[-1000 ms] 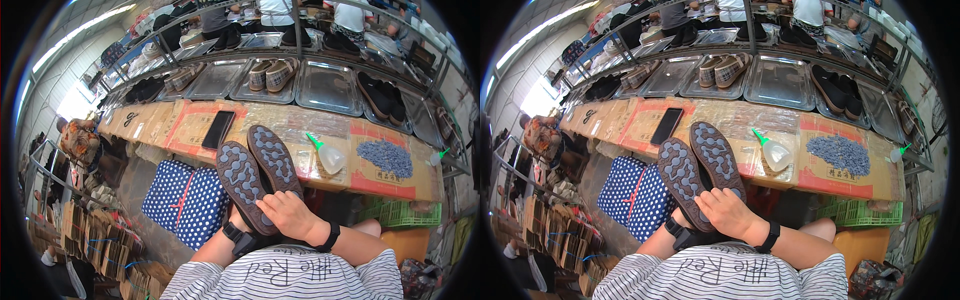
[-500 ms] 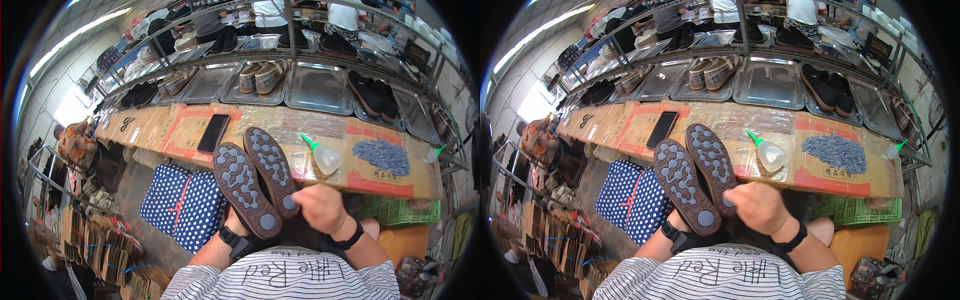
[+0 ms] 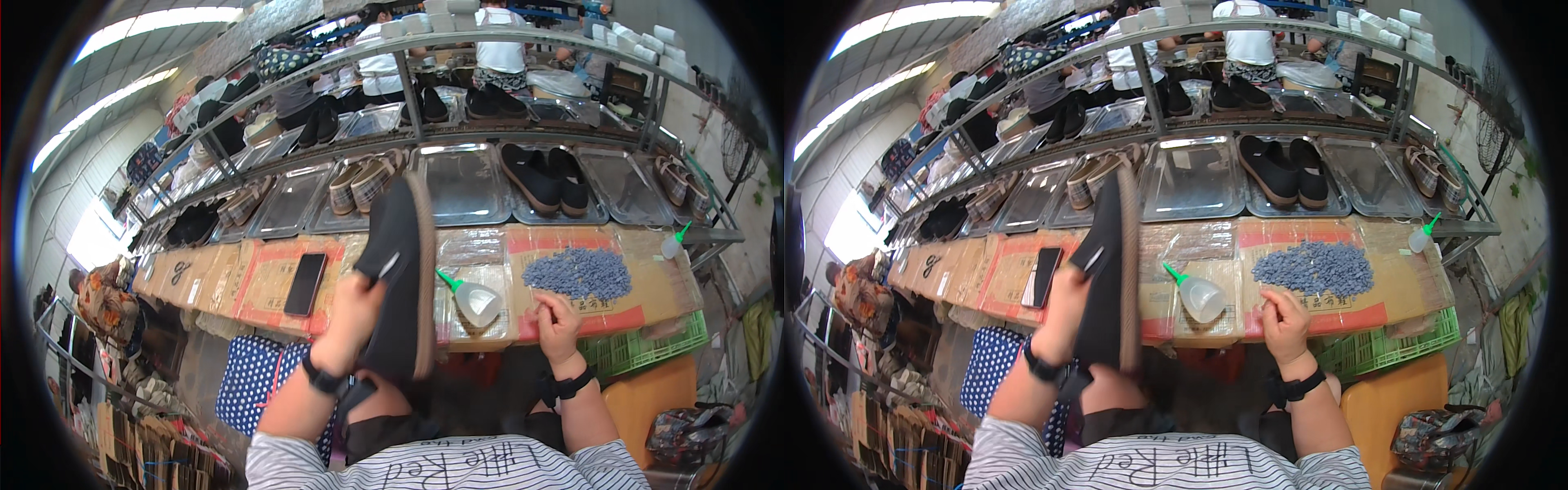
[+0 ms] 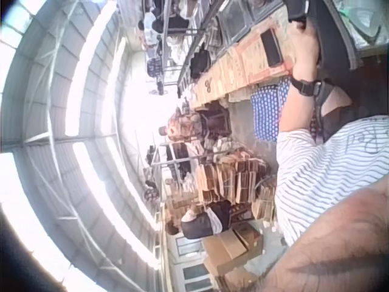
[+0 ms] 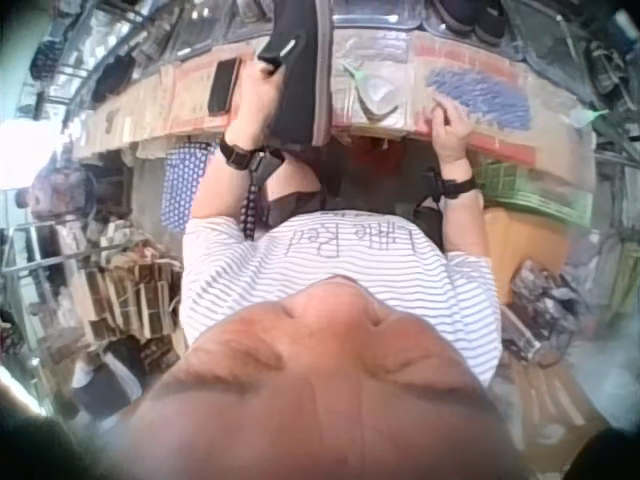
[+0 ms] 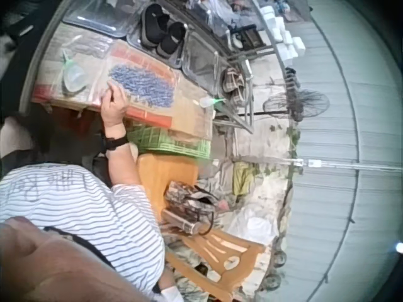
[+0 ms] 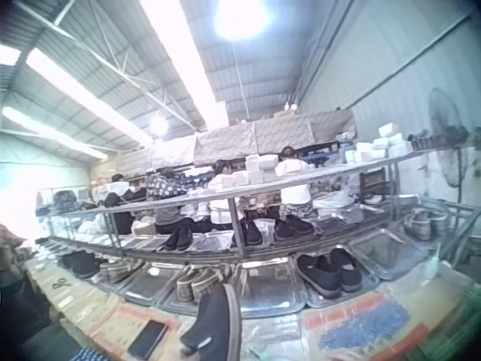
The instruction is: Applying adhesive and placing small blue components onto shoe soles at a production line station.
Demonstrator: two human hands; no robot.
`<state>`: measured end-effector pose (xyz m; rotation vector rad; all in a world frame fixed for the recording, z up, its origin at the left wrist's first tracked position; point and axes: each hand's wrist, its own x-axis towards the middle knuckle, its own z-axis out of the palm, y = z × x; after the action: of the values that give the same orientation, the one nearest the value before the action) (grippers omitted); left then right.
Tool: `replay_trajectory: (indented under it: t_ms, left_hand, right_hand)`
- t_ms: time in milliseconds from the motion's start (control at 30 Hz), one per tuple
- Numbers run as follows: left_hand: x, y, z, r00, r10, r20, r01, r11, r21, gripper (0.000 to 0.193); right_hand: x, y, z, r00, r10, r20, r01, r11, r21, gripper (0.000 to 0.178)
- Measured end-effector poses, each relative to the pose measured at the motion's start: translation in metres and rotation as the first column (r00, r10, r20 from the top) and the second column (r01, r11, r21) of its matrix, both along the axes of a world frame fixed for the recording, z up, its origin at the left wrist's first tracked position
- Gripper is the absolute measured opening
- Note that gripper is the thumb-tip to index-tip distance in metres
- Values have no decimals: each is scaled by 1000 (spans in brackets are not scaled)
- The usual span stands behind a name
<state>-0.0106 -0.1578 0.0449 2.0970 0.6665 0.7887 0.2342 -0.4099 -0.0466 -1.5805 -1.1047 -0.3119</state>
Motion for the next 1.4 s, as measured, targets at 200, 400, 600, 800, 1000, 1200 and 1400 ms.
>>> replay_trajectory:
  t_ms: [200,400,600,800,1000,1200,1400]
  left_hand:
    - [113,105,42,889,140,437,7,948,-318,26]
    - [62,44,-15,977,-107,184,157,947,-280,18]
    - [-16,-3,-82,996,42,76,-7,910,-414,19]
    - [-24,-14,-98,958,98,268,2,938,-346,19]
    - [-24,-10,-100,962,50,269,72,903,-423,22]
    - [-35,-31,-70,834,216,507,-37,940,-339,22]
    - [-53,-76,31,811,82,579,-56,996,-63,17]
  right_hand:
    - [-10,6,12,991,77,-106,-73,996,44,22]
    - [47,11,59,999,13,47,-7,991,-135,17]
    - [136,103,93,941,-159,298,301,794,-528,62]
    - [192,148,96,927,-131,352,368,504,-781,43]
    - [133,149,117,832,-11,555,282,870,-405,44]
    - [-9,99,149,802,247,544,-138,962,-235,41]
    - [-102,66,131,759,489,430,-266,835,-481,35]
